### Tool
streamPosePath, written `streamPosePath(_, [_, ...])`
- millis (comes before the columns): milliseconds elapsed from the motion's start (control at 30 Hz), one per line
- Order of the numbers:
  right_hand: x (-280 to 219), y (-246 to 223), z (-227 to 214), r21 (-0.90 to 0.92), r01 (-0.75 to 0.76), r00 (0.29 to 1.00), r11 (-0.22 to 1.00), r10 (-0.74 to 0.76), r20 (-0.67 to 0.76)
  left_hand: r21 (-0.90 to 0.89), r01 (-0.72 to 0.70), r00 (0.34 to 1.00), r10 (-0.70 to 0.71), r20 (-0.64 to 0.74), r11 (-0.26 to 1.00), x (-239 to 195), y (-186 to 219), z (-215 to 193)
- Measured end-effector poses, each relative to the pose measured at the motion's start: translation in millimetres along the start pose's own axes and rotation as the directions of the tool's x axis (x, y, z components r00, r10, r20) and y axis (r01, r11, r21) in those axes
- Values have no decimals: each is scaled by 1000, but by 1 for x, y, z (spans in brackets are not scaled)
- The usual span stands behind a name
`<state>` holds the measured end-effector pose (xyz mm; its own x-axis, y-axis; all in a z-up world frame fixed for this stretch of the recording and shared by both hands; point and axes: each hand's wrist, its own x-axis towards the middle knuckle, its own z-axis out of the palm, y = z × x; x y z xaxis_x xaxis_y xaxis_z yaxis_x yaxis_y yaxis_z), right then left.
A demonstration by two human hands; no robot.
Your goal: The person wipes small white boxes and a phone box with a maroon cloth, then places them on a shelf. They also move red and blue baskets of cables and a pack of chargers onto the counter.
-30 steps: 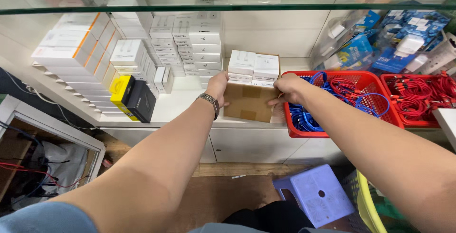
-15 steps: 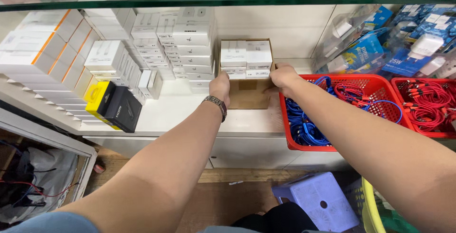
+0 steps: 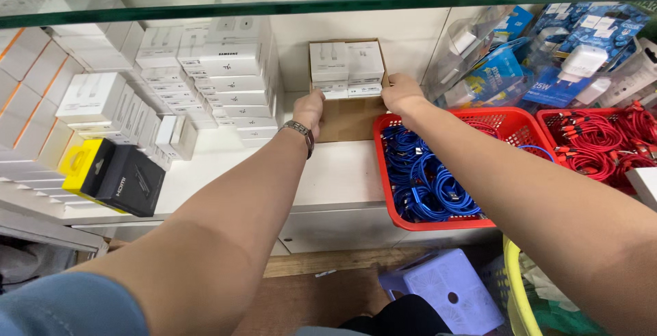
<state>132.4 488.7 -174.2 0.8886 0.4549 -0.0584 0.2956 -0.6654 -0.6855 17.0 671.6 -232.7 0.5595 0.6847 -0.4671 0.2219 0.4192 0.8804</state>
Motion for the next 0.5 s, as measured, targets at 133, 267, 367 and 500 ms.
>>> streamPosePath(133, [-18,-4,-2,-60,61,991,996,-67,-114,19,28,998,-29,56,999,-7,-4,-5])
streamPosePath(267, [-27,-7,-6,-81,12,998,997,-17,-65,40,56,995,-59,76,998,-11,2,1])
streamPosePath(367, [-22,-1,-11,-105,10,997,994,-18,-81,59,45,993,-51,104,997,-12,2,11])
streamPosePath(500, [-10,10,-11,51,39,996,998,-34,-85,17,57,990,-59,126,998,-13,-6,16])
